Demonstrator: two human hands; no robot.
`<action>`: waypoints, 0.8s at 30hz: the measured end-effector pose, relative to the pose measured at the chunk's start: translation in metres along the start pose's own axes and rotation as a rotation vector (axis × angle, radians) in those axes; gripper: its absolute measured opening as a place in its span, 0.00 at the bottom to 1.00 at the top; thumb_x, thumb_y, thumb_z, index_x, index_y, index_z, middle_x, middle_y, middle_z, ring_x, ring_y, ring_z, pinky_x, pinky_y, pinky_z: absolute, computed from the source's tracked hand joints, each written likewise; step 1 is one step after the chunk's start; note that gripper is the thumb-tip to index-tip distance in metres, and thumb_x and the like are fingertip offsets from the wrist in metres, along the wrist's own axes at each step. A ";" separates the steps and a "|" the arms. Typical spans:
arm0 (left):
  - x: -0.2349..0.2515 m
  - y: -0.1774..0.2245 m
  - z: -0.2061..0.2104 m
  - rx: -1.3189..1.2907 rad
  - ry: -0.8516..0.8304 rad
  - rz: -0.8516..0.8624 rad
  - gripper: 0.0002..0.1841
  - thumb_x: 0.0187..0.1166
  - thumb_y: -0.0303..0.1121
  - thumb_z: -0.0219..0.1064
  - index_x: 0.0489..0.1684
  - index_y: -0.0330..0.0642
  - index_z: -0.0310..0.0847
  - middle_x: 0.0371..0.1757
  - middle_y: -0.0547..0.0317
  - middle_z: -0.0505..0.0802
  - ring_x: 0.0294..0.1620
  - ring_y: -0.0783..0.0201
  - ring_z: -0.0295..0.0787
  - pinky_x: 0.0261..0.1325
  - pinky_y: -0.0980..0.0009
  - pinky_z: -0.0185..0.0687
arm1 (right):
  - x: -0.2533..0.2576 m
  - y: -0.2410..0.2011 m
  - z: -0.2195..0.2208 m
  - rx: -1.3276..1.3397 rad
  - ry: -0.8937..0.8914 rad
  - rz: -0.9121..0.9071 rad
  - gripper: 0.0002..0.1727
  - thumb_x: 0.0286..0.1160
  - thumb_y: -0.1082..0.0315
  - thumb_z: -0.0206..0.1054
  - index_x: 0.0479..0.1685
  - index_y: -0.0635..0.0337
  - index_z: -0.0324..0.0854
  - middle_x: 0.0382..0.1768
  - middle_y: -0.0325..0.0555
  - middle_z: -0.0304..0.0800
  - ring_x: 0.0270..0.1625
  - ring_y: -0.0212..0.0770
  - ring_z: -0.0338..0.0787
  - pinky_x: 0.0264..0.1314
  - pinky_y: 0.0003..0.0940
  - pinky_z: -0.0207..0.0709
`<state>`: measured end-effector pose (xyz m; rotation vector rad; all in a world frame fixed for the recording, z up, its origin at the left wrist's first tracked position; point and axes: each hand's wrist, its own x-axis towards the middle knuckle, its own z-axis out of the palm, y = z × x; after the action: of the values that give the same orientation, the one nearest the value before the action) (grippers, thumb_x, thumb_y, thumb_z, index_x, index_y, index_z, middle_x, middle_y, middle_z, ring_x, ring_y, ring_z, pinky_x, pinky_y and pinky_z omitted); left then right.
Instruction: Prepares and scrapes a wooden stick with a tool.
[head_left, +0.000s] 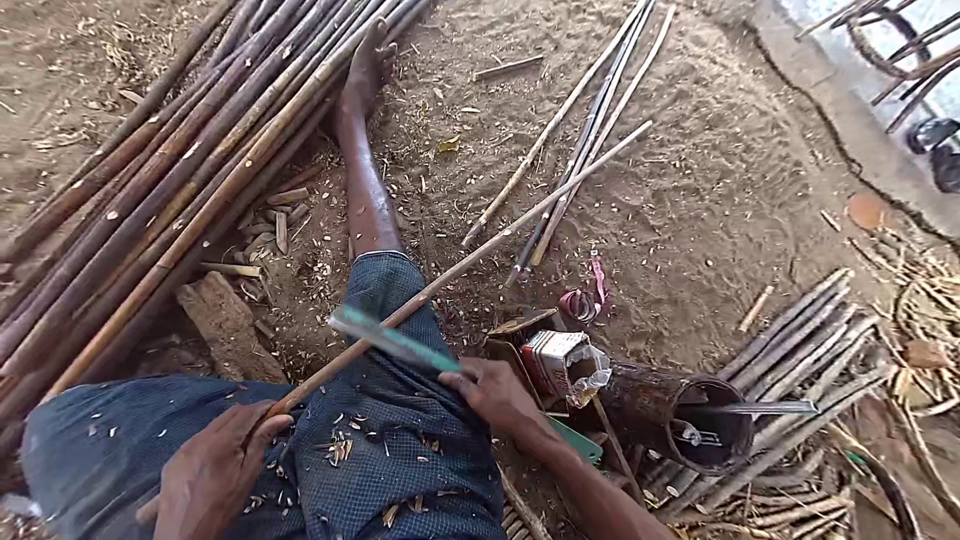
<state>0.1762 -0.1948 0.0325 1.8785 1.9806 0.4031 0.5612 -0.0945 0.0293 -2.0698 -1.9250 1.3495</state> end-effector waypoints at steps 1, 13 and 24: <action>-0.001 0.001 0.002 -0.001 0.011 -0.007 0.33 0.83 0.68 0.50 0.49 0.51 0.93 0.39 0.58 0.94 0.34 0.56 0.93 0.32 0.49 0.86 | 0.003 0.007 -0.006 0.114 0.058 0.051 0.31 0.80 0.33 0.60 0.38 0.54 0.87 0.22 0.48 0.82 0.24 0.48 0.83 0.28 0.53 0.78; -0.022 0.024 0.030 -0.010 0.157 -0.139 0.32 0.79 0.67 0.57 0.49 0.47 0.94 0.39 0.55 0.93 0.32 0.54 0.90 0.30 0.48 0.82 | 0.007 0.009 -0.014 0.198 0.190 0.141 0.34 0.83 0.31 0.55 0.42 0.56 0.81 0.18 0.49 0.78 0.16 0.47 0.78 0.18 0.48 0.75; -0.025 0.036 0.031 -0.052 0.133 -0.246 0.25 0.71 0.61 0.67 0.41 0.47 0.91 0.40 0.58 0.91 0.34 0.55 0.88 0.32 0.48 0.80 | -0.010 -0.027 -0.008 -0.136 -0.062 0.006 0.25 0.83 0.38 0.60 0.39 0.50 0.86 0.27 0.46 0.87 0.32 0.50 0.89 0.35 0.58 0.82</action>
<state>0.2232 -0.2191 0.0236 1.5882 2.2318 0.5136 0.5454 -0.0916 0.0544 -2.1179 -2.0921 1.3348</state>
